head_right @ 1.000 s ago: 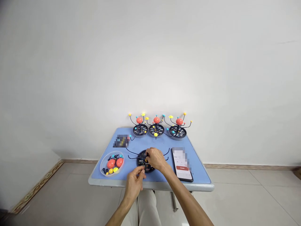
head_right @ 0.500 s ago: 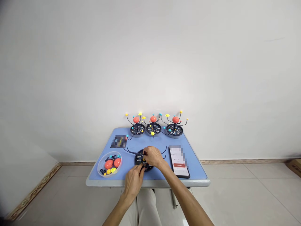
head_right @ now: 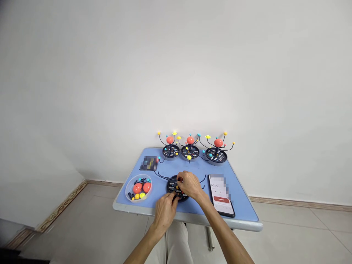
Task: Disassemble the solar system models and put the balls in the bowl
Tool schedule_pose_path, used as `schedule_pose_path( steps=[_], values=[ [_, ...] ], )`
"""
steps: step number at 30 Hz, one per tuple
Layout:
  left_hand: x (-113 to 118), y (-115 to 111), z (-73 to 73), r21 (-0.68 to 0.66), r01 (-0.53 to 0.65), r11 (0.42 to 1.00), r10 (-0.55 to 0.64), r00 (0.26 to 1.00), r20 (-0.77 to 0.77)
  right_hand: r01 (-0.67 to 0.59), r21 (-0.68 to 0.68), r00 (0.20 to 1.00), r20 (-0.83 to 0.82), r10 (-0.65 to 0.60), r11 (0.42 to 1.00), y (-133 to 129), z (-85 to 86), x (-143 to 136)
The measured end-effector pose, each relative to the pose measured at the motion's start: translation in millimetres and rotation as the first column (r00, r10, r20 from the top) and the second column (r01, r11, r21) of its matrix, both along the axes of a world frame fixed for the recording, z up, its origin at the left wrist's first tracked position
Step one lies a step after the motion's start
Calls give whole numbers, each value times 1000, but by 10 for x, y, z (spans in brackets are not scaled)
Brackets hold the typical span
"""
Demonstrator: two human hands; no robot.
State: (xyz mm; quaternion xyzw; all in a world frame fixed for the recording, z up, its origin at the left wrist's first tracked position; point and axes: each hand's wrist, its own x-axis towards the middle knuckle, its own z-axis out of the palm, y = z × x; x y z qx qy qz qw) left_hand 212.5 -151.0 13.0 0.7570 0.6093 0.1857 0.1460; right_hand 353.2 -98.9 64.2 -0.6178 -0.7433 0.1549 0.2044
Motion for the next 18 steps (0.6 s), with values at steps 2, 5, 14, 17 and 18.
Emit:
schedule_pose_path(
  steps=[2,5,14,17,18],
  values=[
    [-3,0,-13,-7,-4,1000,4,1000,18,-2,12,1000,-15,3,1000,-3,3,2],
    [-12,9,-54,-4,-1,1000,2,995,101,-9,11,1000,-15,9,1000,-4,9,0],
    [-34,222,-174,-215,-233,949,293,389,873,-7,-37,1000,17,8,999,20,-84,3],
    [-9,317,-104,-334,-186,924,369,208,906,-14,-43,1000,12,15,999,13,-88,5],
    [-1,346,-81,-341,-178,923,369,166,914,-16,-45,1000,14,16,999,9,-82,5]
  ],
)
